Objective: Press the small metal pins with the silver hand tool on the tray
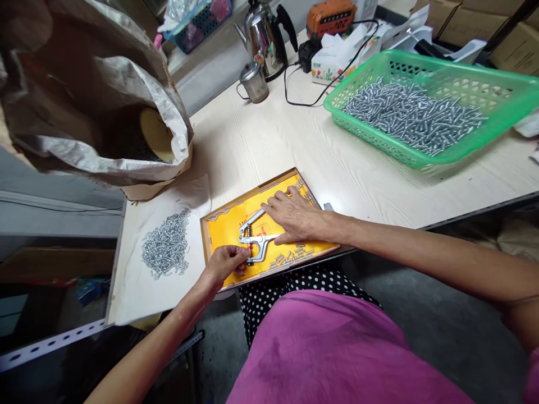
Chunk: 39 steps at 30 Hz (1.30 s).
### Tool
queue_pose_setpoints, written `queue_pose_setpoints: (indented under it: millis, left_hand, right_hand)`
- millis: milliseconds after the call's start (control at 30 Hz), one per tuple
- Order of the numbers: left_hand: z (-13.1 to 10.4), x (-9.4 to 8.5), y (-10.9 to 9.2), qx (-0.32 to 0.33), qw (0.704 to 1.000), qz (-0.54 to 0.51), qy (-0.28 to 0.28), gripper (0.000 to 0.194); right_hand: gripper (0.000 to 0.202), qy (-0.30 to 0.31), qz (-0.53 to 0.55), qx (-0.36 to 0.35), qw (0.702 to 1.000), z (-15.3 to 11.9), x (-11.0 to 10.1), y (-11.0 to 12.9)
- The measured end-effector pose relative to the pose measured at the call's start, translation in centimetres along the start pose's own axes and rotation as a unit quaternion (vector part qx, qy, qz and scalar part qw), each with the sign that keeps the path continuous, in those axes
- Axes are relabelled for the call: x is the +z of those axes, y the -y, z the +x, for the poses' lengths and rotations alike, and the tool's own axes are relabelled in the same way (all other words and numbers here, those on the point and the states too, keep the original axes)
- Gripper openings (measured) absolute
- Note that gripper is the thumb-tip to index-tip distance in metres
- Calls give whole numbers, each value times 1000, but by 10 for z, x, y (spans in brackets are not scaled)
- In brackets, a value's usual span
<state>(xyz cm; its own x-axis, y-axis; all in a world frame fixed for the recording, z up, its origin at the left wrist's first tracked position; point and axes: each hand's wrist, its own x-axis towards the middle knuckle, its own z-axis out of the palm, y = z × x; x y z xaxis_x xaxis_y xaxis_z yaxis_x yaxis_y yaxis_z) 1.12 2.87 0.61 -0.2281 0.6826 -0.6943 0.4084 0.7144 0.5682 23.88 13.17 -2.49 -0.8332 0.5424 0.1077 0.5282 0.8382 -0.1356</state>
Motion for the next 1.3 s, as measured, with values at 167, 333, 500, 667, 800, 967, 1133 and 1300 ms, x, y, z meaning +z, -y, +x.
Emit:
queue_pose_setpoints:
  millis: [167,333,500,667,800,967,1133,1300]
  left_hand:
    - [-2,0,4,21,998,63,-13,26]
    - [-18,7,9,212,937,234,-149,16]
    - [-19,14,2,321,883,301,-163,22]
    - [4,21,-16,427,822,371,-72,73]
    - [15,24,-33,410,808,421,-49,70]
    - [13,24,-48,373,794,478,-46,62]
    - [18,20,-60,347,798,491,-37,46]
    - [21,20,-70,350,788,506,-15,38]
  right_hand:
    - [64,-9,16,-9,1000,-4,-2,3]
    - [56,-28,52,-18,998,-7,3,5]
    - [55,-32,66,-19,997,-9,6,10]
    - [68,-37,87,-5,995,-12,5,12]
    - [81,-27,58,28,998,-16,5,11]
    - [53,-4,29,35,999,-18,1,10]
    - [45,1,47,31,998,-15,0,8]
    - [42,-12,54,17,998,-14,2,5]
